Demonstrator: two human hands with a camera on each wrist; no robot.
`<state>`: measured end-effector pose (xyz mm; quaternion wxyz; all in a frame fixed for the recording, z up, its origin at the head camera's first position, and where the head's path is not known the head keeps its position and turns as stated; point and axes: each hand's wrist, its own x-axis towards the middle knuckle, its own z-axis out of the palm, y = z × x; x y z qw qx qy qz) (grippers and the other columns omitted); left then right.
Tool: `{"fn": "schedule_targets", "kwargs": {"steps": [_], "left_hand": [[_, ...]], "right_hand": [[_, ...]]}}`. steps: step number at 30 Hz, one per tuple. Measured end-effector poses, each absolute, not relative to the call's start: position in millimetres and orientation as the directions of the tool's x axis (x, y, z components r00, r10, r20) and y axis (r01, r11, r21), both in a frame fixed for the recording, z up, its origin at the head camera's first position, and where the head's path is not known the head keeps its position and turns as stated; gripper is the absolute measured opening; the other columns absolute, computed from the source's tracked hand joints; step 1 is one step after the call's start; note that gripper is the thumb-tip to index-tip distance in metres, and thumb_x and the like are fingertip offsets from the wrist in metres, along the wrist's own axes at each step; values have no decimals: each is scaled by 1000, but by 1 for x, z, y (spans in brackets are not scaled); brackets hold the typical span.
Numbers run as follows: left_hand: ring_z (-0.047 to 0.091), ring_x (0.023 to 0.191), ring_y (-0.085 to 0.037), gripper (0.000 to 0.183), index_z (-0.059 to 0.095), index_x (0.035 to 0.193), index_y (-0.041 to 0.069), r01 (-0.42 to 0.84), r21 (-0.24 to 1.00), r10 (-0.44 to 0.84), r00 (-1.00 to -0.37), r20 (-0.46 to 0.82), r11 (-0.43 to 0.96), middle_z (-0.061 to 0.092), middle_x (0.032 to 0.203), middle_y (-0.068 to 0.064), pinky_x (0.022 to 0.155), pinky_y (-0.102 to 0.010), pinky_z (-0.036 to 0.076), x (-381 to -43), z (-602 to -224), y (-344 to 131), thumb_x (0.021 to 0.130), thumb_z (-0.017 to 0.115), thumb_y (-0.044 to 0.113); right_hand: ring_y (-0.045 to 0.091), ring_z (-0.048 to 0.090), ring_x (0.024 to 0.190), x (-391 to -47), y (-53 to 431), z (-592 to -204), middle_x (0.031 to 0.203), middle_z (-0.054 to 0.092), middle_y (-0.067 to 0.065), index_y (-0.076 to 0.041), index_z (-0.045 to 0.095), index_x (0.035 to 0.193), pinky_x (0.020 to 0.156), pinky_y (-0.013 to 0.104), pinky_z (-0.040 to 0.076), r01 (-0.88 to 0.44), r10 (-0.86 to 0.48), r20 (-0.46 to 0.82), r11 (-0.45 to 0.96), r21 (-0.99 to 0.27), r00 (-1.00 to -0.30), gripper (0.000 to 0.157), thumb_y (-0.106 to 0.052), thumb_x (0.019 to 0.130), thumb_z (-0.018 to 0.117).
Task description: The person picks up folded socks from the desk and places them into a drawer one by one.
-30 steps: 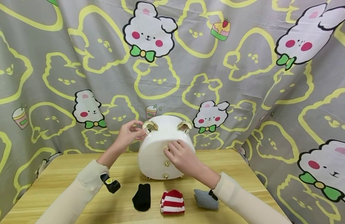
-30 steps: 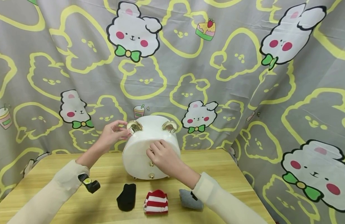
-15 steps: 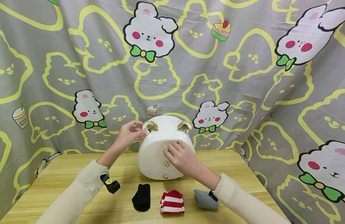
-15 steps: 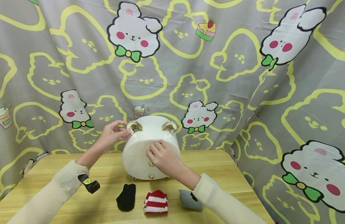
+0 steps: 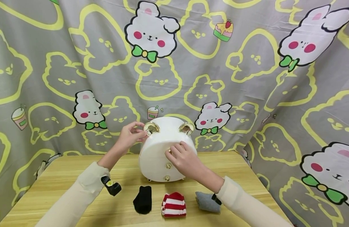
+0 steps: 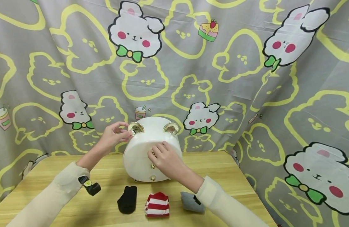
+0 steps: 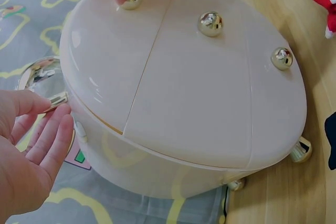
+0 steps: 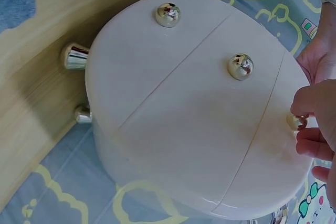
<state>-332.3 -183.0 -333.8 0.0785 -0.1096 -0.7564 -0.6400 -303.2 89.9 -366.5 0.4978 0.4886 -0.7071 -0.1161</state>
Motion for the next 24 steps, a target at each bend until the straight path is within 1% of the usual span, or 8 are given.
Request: {"fn": "schedule_targets", "kwargs": {"steps": [5,10,14,17,18,20,21,24], "left_hand": [[75,81,-11,28,58,121,-1,268,952,67,-963,260,151,72,88,-4,81,-42,64,-331,-334,-183,96,69,5],[75,80,-10,28,58,121,-1,272,950,70,-962,264,151,72,88,-4,78,-37,65,-332,-334,-183,96,69,7],[75,80,-10,29,58,121,-1,270,951,72,-962,262,153,72,87,-3,76,-34,65,-333,-334,-183,96,69,8],[75,80,-10,30,58,122,-1,268,950,66,-963,260,160,72,88,-3,79,-38,65,-333,-333,-183,96,70,8],[75,80,-10,30,58,122,-1,270,949,65,-963,263,163,72,89,-3,81,-42,64,-333,-333,-182,96,70,8],[75,81,-12,31,58,123,-1,274,946,58,-962,268,173,72,90,-5,82,-44,64,-334,-332,-181,95,69,8],[75,81,-12,31,58,123,-1,276,945,54,-961,271,176,72,90,-6,83,-46,64,-334,-332,-181,95,69,7],[75,79,-12,30,59,122,-1,278,944,42,-961,275,180,71,88,-6,81,-44,64,-337,-331,-180,95,69,6]], "right_hand": [[22,62,88,-302,94,-369,95,66,4,-11,69,109,84,36,54,-591,-806,590,503,631,-56,31,-10,108,39],[23,64,93,-301,98,-372,102,69,4,-12,69,117,89,38,54,-603,-809,583,504,618,-78,31,-13,107,40],[24,65,95,-301,100,-375,105,69,5,-12,69,121,92,40,54,-607,-813,577,499,618,-81,27,-14,103,50],[24,65,96,-300,101,-377,107,70,5,-13,69,123,92,40,53,-601,-819,568,496,627,-83,28,-18,97,62],[24,66,97,-299,101,-378,107,71,5,-13,70,123,92,40,53,-596,-821,564,495,633,-83,29,-20,95,66],[24,66,97,-298,101,-380,107,71,4,-14,70,123,91,39,54,-588,-826,557,491,643,-81,32,-23,92,71],[24,67,98,-297,101,-381,107,72,4,-14,70,122,91,38,54,-588,-828,555,489,644,-81,32,-23,92,71],[23,67,97,-297,100,-386,104,72,3,-13,71,117,90,37,55,-594,-829,555,480,646,-66,25,-22,94,68]]}}
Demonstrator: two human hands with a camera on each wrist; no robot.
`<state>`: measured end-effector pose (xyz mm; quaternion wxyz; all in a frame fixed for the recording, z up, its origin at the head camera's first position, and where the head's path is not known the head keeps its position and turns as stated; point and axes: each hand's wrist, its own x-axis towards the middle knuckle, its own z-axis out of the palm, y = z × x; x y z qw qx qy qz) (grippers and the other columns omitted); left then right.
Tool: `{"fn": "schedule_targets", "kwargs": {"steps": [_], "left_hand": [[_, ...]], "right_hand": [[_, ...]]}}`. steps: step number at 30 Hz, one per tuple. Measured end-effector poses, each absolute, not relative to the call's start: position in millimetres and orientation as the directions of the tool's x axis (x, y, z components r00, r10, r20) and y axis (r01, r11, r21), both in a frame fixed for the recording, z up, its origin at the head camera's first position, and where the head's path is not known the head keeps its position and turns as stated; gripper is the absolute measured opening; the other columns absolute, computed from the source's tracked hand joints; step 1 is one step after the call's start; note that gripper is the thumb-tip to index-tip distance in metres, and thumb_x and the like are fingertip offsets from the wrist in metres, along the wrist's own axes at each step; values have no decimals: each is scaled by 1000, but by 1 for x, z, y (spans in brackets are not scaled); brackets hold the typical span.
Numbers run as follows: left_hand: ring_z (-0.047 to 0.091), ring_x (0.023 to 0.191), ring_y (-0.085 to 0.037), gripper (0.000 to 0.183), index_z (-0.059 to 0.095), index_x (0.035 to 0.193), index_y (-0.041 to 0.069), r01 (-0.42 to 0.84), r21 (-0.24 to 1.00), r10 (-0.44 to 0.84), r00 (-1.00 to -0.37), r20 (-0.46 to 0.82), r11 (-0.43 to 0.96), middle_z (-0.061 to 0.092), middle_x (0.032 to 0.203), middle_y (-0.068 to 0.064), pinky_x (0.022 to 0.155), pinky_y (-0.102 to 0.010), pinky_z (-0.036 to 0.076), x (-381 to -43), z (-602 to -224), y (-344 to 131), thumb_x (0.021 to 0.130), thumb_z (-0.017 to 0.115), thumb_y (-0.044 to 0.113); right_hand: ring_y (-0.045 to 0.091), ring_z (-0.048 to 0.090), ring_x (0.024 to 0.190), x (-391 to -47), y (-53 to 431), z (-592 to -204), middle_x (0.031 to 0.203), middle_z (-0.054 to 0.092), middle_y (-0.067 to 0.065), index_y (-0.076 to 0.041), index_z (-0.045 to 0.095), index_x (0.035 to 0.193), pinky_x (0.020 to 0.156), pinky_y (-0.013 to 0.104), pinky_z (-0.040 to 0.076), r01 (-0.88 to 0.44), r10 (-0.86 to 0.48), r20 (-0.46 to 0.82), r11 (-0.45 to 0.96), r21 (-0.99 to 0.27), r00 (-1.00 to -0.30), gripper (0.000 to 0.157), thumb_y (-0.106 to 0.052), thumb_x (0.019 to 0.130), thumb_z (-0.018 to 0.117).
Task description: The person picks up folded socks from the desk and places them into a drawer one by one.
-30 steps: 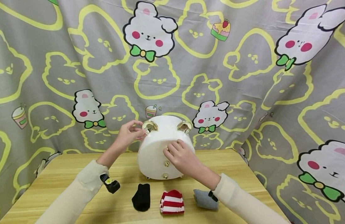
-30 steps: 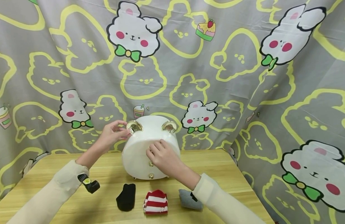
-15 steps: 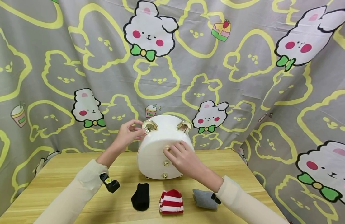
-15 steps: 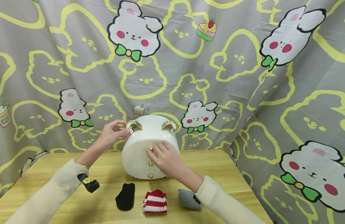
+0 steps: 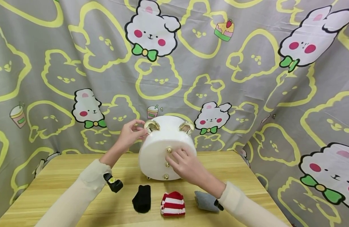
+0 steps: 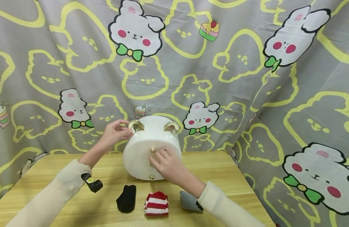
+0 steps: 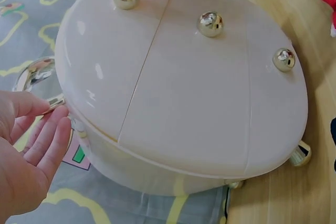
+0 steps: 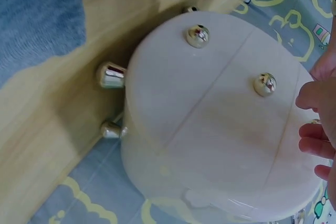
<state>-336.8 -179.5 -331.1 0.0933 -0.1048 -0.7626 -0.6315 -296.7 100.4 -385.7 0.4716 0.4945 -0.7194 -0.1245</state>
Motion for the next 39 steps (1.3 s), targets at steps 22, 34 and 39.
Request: {"fn": "schedule_targets", "kwargs": {"steps": [22,34,39], "left_hand": [[73,75,-7,33,58,124,-4,281,944,19,-959,282,174,69,83,-3,77,-36,65,-344,-333,-177,94,68,4],[75,77,-10,36,58,125,-4,248,951,-5,-967,253,183,70,86,-6,80,-40,64,-340,-329,-173,93,70,6],[74,76,-8,33,59,123,-4,238,954,-13,-970,245,180,70,86,-7,80,-39,64,-342,-329,-173,93,69,5]], "right_hand": [[18,65,96,-309,99,-416,99,68,-2,-16,69,108,82,34,51,-614,-841,527,481,625,-122,20,-14,105,49],[20,65,96,-317,104,-417,100,69,0,-14,69,109,84,37,51,-639,-835,536,479,601,-122,13,-19,102,59],[20,65,96,-318,103,-418,102,69,0,-14,69,108,82,36,50,-620,-836,539,478,622,-104,32,-14,110,38]]}}
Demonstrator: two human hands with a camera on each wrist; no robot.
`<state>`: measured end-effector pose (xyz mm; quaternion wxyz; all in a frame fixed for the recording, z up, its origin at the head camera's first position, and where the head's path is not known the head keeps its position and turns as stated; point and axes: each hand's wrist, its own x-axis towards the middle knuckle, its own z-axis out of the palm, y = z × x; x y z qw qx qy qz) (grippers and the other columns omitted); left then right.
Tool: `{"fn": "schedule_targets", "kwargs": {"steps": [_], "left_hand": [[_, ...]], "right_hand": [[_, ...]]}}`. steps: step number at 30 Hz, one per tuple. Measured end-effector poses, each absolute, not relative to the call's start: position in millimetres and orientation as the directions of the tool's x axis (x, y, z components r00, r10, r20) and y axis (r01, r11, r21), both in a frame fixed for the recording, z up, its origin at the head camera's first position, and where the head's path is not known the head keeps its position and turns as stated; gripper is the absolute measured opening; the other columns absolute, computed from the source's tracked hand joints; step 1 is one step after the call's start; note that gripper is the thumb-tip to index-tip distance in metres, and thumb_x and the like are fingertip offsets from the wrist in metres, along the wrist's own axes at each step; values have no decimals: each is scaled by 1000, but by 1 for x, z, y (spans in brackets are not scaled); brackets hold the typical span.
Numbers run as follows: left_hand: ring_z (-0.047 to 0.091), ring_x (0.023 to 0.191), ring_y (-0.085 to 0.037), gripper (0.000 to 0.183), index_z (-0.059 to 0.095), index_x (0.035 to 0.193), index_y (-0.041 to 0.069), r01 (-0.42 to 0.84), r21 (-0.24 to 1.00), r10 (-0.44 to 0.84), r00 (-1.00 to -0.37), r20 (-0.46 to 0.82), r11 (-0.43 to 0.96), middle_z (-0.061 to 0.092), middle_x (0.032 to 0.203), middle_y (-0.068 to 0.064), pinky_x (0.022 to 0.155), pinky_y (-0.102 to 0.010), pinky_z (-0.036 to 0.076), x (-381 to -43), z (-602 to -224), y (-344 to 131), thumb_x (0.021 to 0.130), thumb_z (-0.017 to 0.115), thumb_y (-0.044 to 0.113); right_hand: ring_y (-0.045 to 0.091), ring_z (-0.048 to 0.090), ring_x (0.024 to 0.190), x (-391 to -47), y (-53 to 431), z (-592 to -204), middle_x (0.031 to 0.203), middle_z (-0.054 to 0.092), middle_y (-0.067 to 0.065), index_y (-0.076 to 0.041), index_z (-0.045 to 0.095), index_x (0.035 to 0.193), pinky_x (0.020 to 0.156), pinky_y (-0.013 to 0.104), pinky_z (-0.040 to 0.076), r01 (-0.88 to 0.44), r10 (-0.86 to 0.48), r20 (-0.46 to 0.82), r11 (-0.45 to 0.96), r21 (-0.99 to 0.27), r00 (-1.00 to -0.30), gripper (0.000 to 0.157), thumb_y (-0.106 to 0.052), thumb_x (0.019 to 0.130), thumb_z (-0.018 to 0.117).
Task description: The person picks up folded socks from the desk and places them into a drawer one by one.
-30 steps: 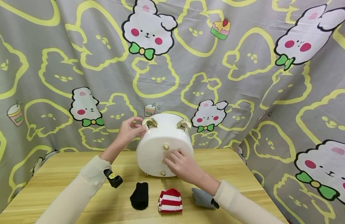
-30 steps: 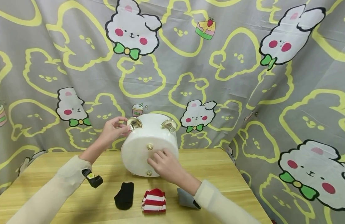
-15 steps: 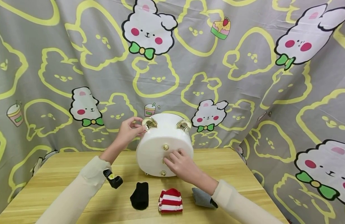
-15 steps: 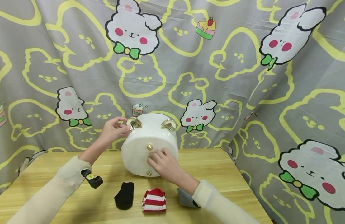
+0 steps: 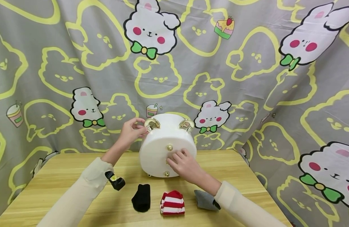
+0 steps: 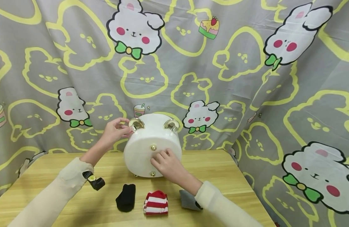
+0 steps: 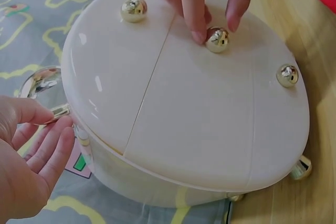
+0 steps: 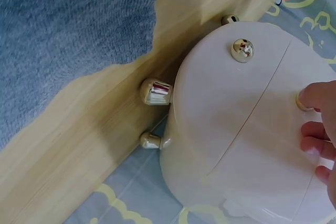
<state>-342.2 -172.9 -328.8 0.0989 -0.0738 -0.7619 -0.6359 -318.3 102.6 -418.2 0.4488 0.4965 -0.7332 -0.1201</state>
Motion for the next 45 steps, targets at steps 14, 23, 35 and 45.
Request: {"fn": "schedule_targets", "kwargs": {"steps": [14,23,35,45], "left_hand": [[74,78,-9,36,59,125,-2,231,955,-19,-971,239,188,73,91,-10,80,-37,64,-344,-331,-172,93,71,8],[74,77,-9,33,60,123,-1,229,954,-29,-971,239,195,73,92,-12,77,-33,64,-347,-331,-170,93,70,7],[73,75,-10,31,60,121,1,231,952,-37,-969,243,200,71,86,-5,80,-42,64,-350,-329,-168,92,69,7],[74,76,-10,29,60,120,2,232,951,-42,-969,245,205,72,88,-8,81,-42,64,-353,-330,-168,92,69,7]], "right_hand": [[20,63,95,-321,100,-422,102,68,0,-15,69,109,81,37,49,-623,-828,542,500,601,-142,17,-15,106,53],[21,62,93,-323,98,-423,100,68,0,-15,68,108,80,38,49,-588,-821,552,522,618,-148,31,-11,110,38],[21,64,89,-325,91,-423,88,64,1,-12,66,101,78,39,52,-551,-807,586,522,652,-71,30,-5,108,38],[21,65,93,-328,90,-425,93,65,3,-12,66,100,79,39,53,-533,-797,597,543,648,-86,20,-7,107,48]]}}
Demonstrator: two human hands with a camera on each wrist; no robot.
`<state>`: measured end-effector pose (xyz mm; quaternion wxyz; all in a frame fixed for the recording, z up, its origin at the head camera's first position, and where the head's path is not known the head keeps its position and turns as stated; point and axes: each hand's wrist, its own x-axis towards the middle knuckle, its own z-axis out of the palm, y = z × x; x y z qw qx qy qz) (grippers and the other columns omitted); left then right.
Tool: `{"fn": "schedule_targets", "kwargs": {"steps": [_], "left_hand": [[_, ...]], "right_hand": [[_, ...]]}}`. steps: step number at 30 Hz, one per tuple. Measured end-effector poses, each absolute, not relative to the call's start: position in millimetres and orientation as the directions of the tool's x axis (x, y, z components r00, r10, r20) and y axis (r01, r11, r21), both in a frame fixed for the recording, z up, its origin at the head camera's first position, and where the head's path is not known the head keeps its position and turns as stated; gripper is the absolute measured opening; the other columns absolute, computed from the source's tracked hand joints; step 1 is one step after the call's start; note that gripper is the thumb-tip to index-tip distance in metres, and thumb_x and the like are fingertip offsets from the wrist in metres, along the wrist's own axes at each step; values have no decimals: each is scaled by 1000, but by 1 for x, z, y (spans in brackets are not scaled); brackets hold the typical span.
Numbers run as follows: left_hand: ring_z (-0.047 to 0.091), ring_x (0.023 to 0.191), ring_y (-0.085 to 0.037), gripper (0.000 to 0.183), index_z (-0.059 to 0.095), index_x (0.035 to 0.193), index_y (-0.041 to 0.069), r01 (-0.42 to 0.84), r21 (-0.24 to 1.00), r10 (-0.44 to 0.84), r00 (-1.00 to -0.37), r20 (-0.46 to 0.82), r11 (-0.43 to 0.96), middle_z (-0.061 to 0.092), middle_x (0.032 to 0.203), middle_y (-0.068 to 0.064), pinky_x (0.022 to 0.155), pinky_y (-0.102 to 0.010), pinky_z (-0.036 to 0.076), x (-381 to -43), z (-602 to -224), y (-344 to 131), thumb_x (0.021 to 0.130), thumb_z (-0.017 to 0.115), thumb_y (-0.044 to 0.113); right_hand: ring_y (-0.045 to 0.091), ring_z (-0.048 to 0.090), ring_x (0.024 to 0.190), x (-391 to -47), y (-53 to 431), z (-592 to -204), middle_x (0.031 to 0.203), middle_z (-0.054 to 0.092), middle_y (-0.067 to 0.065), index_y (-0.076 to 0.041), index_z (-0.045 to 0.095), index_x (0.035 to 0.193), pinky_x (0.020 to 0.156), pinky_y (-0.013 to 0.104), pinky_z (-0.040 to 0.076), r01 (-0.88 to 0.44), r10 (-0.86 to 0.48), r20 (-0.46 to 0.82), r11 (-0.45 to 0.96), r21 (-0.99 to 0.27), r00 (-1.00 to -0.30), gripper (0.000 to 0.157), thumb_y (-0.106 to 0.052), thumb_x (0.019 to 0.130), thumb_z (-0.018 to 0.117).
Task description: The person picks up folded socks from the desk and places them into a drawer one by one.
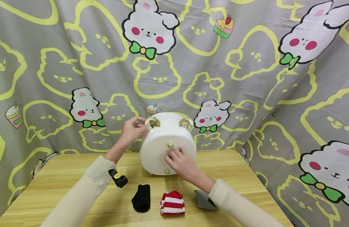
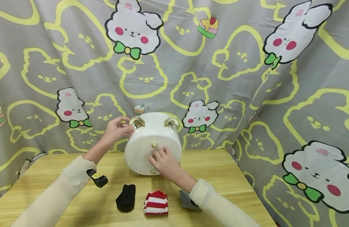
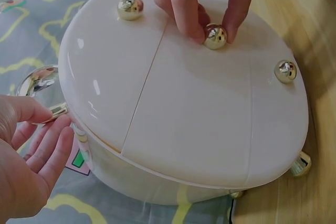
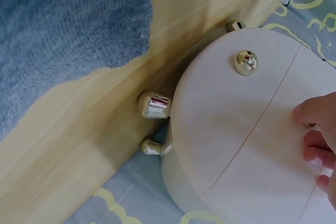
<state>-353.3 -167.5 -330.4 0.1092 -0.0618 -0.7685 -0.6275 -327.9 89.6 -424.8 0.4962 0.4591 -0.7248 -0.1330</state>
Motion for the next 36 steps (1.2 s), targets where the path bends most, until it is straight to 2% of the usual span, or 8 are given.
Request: {"fn": "schedule_targets", "kwargs": {"steps": [3,5,11,21,26,30,36], "left_hand": [[74,77,-12,30,60,121,1,239,950,-35,-967,251,203,72,90,-11,82,-43,64,-354,-331,-168,93,69,7],[75,78,-13,30,60,121,0,242,949,-35,-967,253,201,73,91,-13,83,-44,64,-354,-331,-168,93,69,7],[75,80,-14,32,60,122,-1,238,949,-32,-968,249,205,73,95,-17,83,-43,64,-353,-330,-168,93,69,8],[75,78,-12,31,60,121,-1,228,952,-35,-970,240,203,73,94,-17,81,-41,64,-352,-330,-169,93,69,8],[75,78,-12,31,60,121,-1,227,953,-32,-971,238,198,73,93,-16,81,-40,64,-353,-330,-169,93,70,7],[75,78,-12,31,60,121,-1,230,953,-28,-970,240,200,74,91,-14,81,-41,64,-354,-330,-170,93,70,7],[74,76,-12,29,60,119,-2,238,951,-27,-968,248,195,74,88,-11,74,-33,64,-355,-329,-170,92,70,6]], "right_hand": [[22,65,91,-329,89,-426,92,65,3,-12,67,100,78,39,53,-536,-794,602,546,644,-86,33,-5,110,36],[21,64,91,-329,89,-427,91,64,3,-12,66,100,78,39,53,-536,-794,600,548,642,-93,36,-4,110,33],[21,63,93,-326,89,-426,93,65,2,-12,65,100,80,38,52,-541,-805,580,544,641,-124,34,-6,110,34],[21,66,98,-321,88,-424,95,67,2,-12,66,98,81,38,54,-542,-804,583,543,641,-117,38,-4,110,30],[20,67,93,-319,88,-423,92,66,2,-12,65,98,82,38,53,-551,-806,580,541,636,-122,37,-3,110,31],[19,65,89,-315,90,-423,92,64,2,-11,65,99,82,37,53,-567,-811,564,541,621,-154,39,-4,110,28],[20,63,88,-308,92,-422,94,64,2,-10,64,101,80,38,53,-593,-814,553,536,601,-175,41,-5,111,25]]}}
